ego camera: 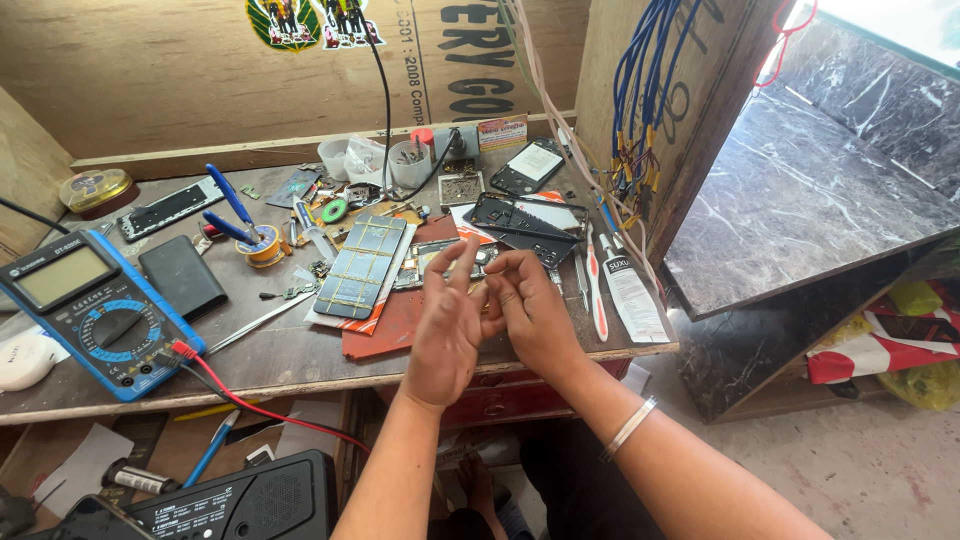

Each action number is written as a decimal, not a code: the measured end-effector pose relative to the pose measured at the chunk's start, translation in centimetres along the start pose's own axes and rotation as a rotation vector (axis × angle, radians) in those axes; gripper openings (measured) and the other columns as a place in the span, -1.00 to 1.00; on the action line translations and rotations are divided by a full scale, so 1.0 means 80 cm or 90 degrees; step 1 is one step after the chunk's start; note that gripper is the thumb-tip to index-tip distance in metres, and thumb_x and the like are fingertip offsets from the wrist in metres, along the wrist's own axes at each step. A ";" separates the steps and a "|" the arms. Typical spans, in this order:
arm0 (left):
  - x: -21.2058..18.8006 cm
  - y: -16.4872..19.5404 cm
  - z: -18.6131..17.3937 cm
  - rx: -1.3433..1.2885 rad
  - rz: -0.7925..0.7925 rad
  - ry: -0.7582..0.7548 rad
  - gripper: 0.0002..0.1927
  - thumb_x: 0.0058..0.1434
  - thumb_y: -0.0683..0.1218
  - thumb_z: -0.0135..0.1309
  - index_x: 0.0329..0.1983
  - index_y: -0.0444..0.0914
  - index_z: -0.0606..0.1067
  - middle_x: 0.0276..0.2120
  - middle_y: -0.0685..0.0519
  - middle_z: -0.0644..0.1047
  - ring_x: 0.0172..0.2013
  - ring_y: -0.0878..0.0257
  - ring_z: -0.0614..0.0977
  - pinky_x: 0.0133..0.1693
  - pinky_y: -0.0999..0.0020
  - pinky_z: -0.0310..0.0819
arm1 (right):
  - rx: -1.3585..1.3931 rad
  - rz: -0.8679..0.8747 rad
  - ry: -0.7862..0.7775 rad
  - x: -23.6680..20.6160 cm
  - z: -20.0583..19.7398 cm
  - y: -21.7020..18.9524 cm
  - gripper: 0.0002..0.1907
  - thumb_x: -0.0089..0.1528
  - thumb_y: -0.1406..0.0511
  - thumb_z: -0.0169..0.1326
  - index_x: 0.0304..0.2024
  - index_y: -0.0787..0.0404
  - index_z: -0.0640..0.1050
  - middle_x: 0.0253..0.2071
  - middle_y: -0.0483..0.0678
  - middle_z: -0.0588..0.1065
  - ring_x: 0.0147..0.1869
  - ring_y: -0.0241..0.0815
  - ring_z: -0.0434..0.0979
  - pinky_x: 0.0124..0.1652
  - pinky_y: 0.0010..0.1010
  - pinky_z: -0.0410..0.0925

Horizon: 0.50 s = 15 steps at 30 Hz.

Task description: The person handles a smartphone battery, turning it over and inspecting it, then picks up a small gold ring and manipulates it between fingers. Later, the person picks up a disassembled phone chassis and uses a screwdriver to point at internal components.

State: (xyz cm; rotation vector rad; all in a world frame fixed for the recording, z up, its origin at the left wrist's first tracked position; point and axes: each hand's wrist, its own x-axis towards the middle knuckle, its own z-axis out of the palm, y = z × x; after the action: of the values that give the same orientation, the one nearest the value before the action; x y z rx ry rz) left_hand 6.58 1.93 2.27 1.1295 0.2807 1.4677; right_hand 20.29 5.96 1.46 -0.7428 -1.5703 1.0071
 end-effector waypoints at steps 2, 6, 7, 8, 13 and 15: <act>0.000 0.001 -0.001 -0.039 0.050 0.011 -0.24 0.40 0.27 -0.04 0.48 -0.13 -0.01 0.61 -0.18 -0.12 0.37 -0.11 0.26 0.18 0.04 0.43 | 0.075 0.013 -0.013 0.001 0.001 -0.006 -0.84 0.39 0.42 -0.03 0.03 0.28 0.36 -0.29 -0.06 0.52 -0.28 -0.36 0.53 -0.30 -0.52 0.47; 0.003 0.002 -0.004 -0.152 0.117 0.106 -0.23 0.39 0.27 -0.04 0.46 -0.18 0.01 0.59 -0.23 -0.11 0.47 -0.16 0.21 0.29 0.01 0.36 | 0.095 -0.015 -0.048 -0.002 0.000 -0.014 -0.81 0.38 0.43 -0.08 0.05 0.28 0.35 -0.09 -0.09 0.57 -0.12 -0.37 0.59 -0.13 -0.48 0.55; 0.003 0.002 -0.004 -0.137 0.113 0.101 -0.22 0.38 0.28 -0.03 0.46 -0.17 0.00 0.59 -0.22 -0.12 0.47 -0.16 0.20 0.29 0.02 0.33 | 0.075 -0.018 -0.048 -0.001 0.001 -0.013 -0.82 0.39 0.43 -0.08 0.05 0.28 0.35 -0.13 -0.07 0.56 -0.14 -0.37 0.58 -0.15 -0.48 0.54; 0.003 0.001 -0.004 -0.123 0.107 0.096 -0.22 0.38 0.28 -0.02 0.46 -0.16 -0.01 0.59 -0.20 -0.12 0.47 -0.16 0.19 0.30 0.02 0.31 | 0.054 -0.021 -0.047 0.000 0.001 -0.012 -0.83 0.39 0.44 -0.08 0.04 0.28 0.35 -0.17 -0.05 0.55 -0.16 -0.37 0.57 -0.17 -0.48 0.54; 0.003 -0.001 -0.001 -0.073 0.077 0.026 -0.20 0.38 0.25 0.01 0.47 -0.14 -0.06 0.59 -0.19 -0.16 0.49 -0.17 0.15 0.33 0.01 0.28 | -0.056 -0.041 0.023 0.000 0.003 -0.005 -0.89 0.41 0.44 -0.06 -0.01 0.29 0.36 -0.30 0.01 0.54 -0.27 -0.35 0.55 -0.25 -0.48 0.47; 0.002 -0.002 0.000 -0.060 0.062 0.013 -0.21 0.38 0.23 0.01 0.47 -0.14 -0.06 0.60 -0.19 -0.16 0.50 -0.17 0.14 0.31 0.01 0.29 | -0.042 -0.054 0.046 0.001 0.005 -0.006 -0.89 0.40 0.45 -0.07 -0.02 0.30 0.37 -0.26 0.00 0.53 -0.27 -0.34 0.52 -0.27 -0.47 0.45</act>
State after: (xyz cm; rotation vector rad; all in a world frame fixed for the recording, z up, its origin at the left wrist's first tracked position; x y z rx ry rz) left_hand 6.67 2.09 2.22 1.0646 0.1705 1.5629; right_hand 19.92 5.76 1.89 -0.7431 -1.5646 0.8606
